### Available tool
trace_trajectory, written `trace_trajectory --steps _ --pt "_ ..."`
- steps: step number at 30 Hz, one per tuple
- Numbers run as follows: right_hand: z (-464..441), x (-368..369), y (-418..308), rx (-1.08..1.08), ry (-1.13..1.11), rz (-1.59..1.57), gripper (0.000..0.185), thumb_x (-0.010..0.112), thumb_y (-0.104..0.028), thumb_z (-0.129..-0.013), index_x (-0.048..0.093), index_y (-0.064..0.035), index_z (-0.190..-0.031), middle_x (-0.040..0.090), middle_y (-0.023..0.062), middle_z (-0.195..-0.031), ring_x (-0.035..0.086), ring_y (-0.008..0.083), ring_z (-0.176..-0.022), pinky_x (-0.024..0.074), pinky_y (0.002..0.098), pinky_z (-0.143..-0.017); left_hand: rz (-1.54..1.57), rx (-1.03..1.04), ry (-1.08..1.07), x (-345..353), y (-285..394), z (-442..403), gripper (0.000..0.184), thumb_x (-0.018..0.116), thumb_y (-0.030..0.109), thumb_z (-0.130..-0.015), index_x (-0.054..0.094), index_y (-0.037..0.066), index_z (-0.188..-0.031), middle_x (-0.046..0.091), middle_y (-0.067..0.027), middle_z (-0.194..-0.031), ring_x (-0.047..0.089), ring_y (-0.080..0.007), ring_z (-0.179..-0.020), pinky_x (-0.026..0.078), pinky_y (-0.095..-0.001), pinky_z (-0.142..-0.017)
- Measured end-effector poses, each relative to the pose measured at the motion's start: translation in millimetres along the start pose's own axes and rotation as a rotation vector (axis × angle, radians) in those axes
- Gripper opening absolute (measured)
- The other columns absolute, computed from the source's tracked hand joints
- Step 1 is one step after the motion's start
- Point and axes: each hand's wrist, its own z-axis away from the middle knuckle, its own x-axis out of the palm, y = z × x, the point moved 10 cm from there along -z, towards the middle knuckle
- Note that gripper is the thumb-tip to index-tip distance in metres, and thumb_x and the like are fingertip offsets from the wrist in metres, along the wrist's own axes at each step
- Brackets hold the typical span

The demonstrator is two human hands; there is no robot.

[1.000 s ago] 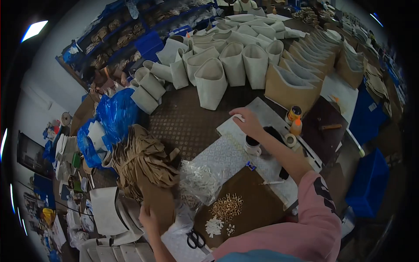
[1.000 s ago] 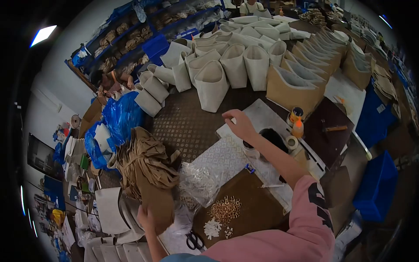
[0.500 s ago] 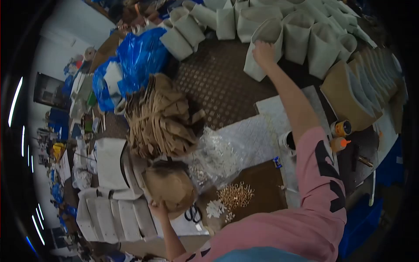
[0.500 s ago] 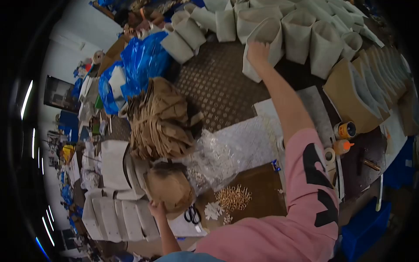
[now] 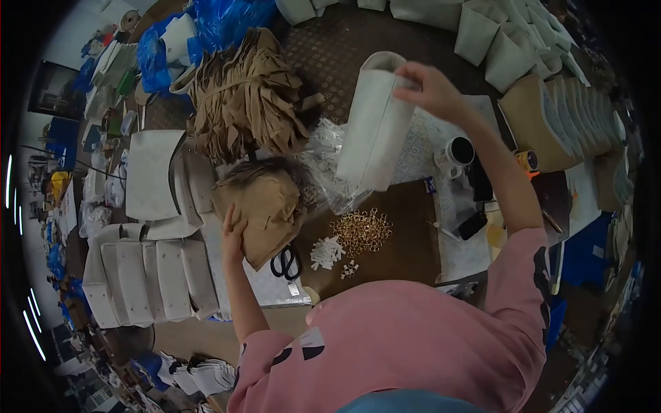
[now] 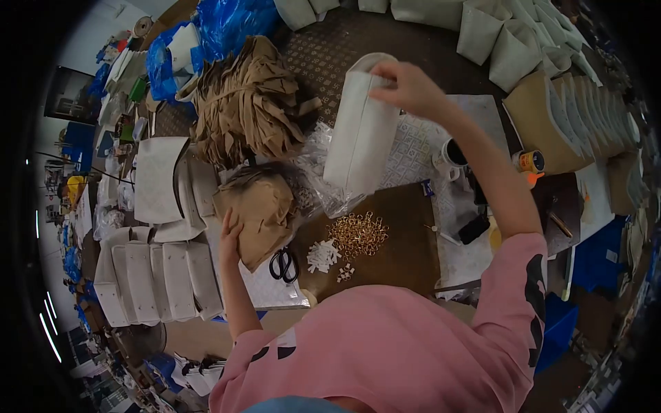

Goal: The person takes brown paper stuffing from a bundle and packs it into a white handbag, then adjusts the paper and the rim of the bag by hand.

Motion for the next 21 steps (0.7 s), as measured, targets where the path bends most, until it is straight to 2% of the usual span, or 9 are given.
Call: trace_trajectory --steps 2,4,8,11,14,15,17,20,21 --pt "39 49 -32 -0.008 -0.022 -0.021 0.024 0.069 -0.016 -0.084 0.063 -0.0004 -0.101 0.064 0.0056 -0.095 0.058 0.0119 -0.087 0.047 0.029 -0.078 0.092 -0.061 -0.058 -2 -8 0 0.064 0.057 -0.004 -0.089 0.04 0.014 -0.148 0.051 -0.0165 -0.139 0.058 -0.0227 -0.115 0.051 -0.0325 -0.094" --pt "79 93 -67 -0.061 0.015 0.028 0.022 0.069 -0.011 -0.08 0.063 -0.0005 -0.098 0.065 0.0118 -0.087 0.063 0.0239 -0.084 0.0482 0.0387 -0.085 0.144 -0.102 -0.116 -5 -20 2 0.059 0.057 -0.003 -0.089 0.045 0.013 -0.145 0.053 -0.0154 -0.136 0.059 -0.0226 -0.115 0.05 -0.0323 -0.094" --pt "153 177 -83 -0.165 0.046 0.341 0.026 0.068 -0.01 -0.08 0.063 -0.0069 -0.105 0.048 0.0201 -0.131 0.046 0.0393 -0.123 0.0312 0.0533 -0.108 0.161 -0.129 -0.077 -24 -73 -11 0.048 0.06 0.004 -0.092 0.051 0.007 -0.138 0.059 -0.0108 -0.128 0.059 -0.0204 -0.113 0.05 -0.0305 -0.093" --pt "185 202 -87 -0.02 0.091 0.667 0.045 0.07 -0.014 -0.081 0.058 -0.0099 -0.125 0.029 0.0216 -0.148 0.03 0.0458 -0.136 0.0281 0.0519 -0.111 0.041 0.011 0.033 -28 -90 -18 0.041 0.07 0.018 -0.09 0.057 0.003 -0.126 0.064 -0.0064 -0.113 0.063 -0.0177 -0.1 0.049 -0.0289 -0.089" --pt "202 203 -75 0.191 0.289 0.58 0.064 0.071 -0.017 -0.082 0.046 -0.013 -0.141 0.025 0.0213 -0.151 0.025 0.0452 -0.14 0.027 0.0523 -0.112 0.329 -0.09 0.06 -11 -89 -3 0.046 0.074 0.01 -0.085 0.054 0.004 -0.126 0.062 -0.007 -0.114 0.061 -0.0191 -0.104 0.052 -0.0284 -0.084" --pt "206 205 -68 0.126 0.392 0.415 0.078 0.073 -0.02 -0.082 0.034 -0.0147 -0.15 0.026 0.0216 -0.151 0.029 0.0437 -0.139 0.0298 0.0518 -0.111 0.324 -0.04 0.046 -11 -94 -9 0.05 0.074 0.009 -0.084 0.052 0.004 -0.128 0.061 -0.0079 -0.117 0.061 -0.0194 -0.105 0.052 -0.0284 -0.084" --pt "198 215 -80 0.103 0.408 0.378 0.07 0.074 -0.021 -0.08 0.044 -0.0115 -0.142 0.034 0.0214 -0.146 0.033 0.0431 -0.136 0.0339 0.0497 -0.108 0.314 0.062 0.017 -10 -107 -26 0.057 0.074 0.005 -0.082 0.049 0.005 -0.133 0.059 -0.0097 -0.122 0.06 -0.02 -0.107 0.052 -0.0283 -0.083" --pt "194 226 -76 0.019 0.438 0.471 0.052 0.077 -0.018 -0.077 0.056 -0.0062 -0.123 0.045 0.0191 -0.132 0.043 0.0403 -0.126 0.0405 0.0452 -0.101 0.009 0.261 -0.101 7 -44 1 0.07 0.071 -0.003 -0.079 0.042 0.007 -0.141 0.054 -0.0161 -0.128 0.062 -0.0254 -0.103 0.052 -0.0325 -0.088" --pt "191 228 -79 -0.024 0.455 0.518 0.045 0.078 -0.016 -0.076 0.061 -0.0043 -0.116 0.049 0.018 -0.126 0.047 0.039 -0.122 0.0428 0.0436 -0.098 -0.099 0.322 -0.013 2 -36 4 0.072 0.072 -0.002 -0.078 0.042 0.007 -0.142 0.053 -0.0183 -0.129 0.061 -0.0274 -0.104 0.051 -0.0343 -0.089"
